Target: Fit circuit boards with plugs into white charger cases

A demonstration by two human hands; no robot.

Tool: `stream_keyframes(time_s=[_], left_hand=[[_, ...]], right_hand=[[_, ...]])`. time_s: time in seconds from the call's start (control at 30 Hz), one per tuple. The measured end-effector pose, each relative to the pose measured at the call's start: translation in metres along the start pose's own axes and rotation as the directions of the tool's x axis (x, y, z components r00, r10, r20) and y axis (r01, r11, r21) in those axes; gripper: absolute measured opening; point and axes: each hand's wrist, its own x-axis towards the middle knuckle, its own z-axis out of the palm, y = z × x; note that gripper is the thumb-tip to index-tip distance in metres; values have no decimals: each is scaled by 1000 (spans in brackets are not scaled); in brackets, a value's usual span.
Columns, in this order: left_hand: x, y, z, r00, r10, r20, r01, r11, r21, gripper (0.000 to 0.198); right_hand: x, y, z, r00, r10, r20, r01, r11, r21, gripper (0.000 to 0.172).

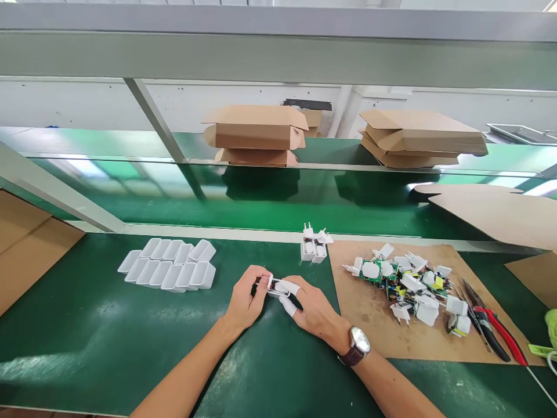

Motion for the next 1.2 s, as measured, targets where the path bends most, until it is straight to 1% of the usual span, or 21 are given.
stream_keyframes(time_s=[0.07,0.13,0.27,0.37,0.43,0.47,0.5,0.53,0.57,0.6,0.63,0.67,0.7,0.73,0.87,0.97,1.03,1.07,1.1,1.13,1.2], left_hand=[[0,-1,0,1000,-3,9,3,1000,16,17],[-1,-2,1,1000,-18,11,18,999,27,18],[-2,-6,2,998,-70,1,70,997,45,22],[-3,-9,2,991,-136,2,136,989,52,25],[-4,-9,1,986,-165,14,165,986,15,30],[-5,-9,1,989,-143,28,144,989,-20,34],[-6,-8,2,994,-97,44,99,994,-53,43],[-7,-7,4,998,-33,60,38,997,-73,57],[-8,-5,5,997,35,71,-30,997,-74,70],[-10,-3,8,993,95,76,-90,994,-57,79],[-11,-2,10,988,138,72,-136,990,-27,81],[-12,0,12,984,168,62,-169,986,4,78],[-12,1,14,980,194,48,-195,980,28,73],[-13,2,16,976,214,32,-215,976,43,70],[-12,2,16,970,243,16,-243,967,75,71],[-11,1,15,970,243,29,-245,964,102,70],[-10,1,14,967,251,29,-253,960,123,69],[-10,2,13,964,264,24,-265,955,133,69],[-9,3,12,960,280,17,-280,949,144,69],[-8,4,11,955,297,4,-294,942,163,70],[-6,3,7,950,310,-36,-293,926,238,73]], right_hand=[[0,0,1,1000,-9,17,10,999,-49,30],[0,0,2,1000,-3,21,4,999,-36,30],[-3,6,2,998,61,-27,-57,991,120,34],[-3,11,4,997,80,-13,-76,974,213,32],[-1,11,5,987,162,-14,-147,926,348,29],[1,10,6,971,238,-5,-209,863,459,29],[3,8,6,945,325,32,-281,760,585,30],[5,7,6,910,401,102,-351,617,705,34],[7,5,6,873,449,188,-404,452,796,38],[8,2,6,841,466,274,-439,294,849,42],[9,0,6,819,460,343,-459,168,872,44],[11,-2,6,807,451,382,-464,85,882,44],[11,-3,7,801,446,398,-460,34,887,43],[12,-4,7,799,447,403,-453,6,892,42],[13,-6,9,790,453,413,-452,-26,892,40],[14,-6,9,790,449,417,-456,-24,890,40],[14,-7,9,792,444,420,-464,-10,886,44],[14,-7,9,794,444,416,-470,14,883,46],[14,-8,8,800,450,398,-471,59,880,47],[13,-8,7,810,463,360,-462,126,878,48],[13,-8,4,845,481,231,-407,300,863,49]])
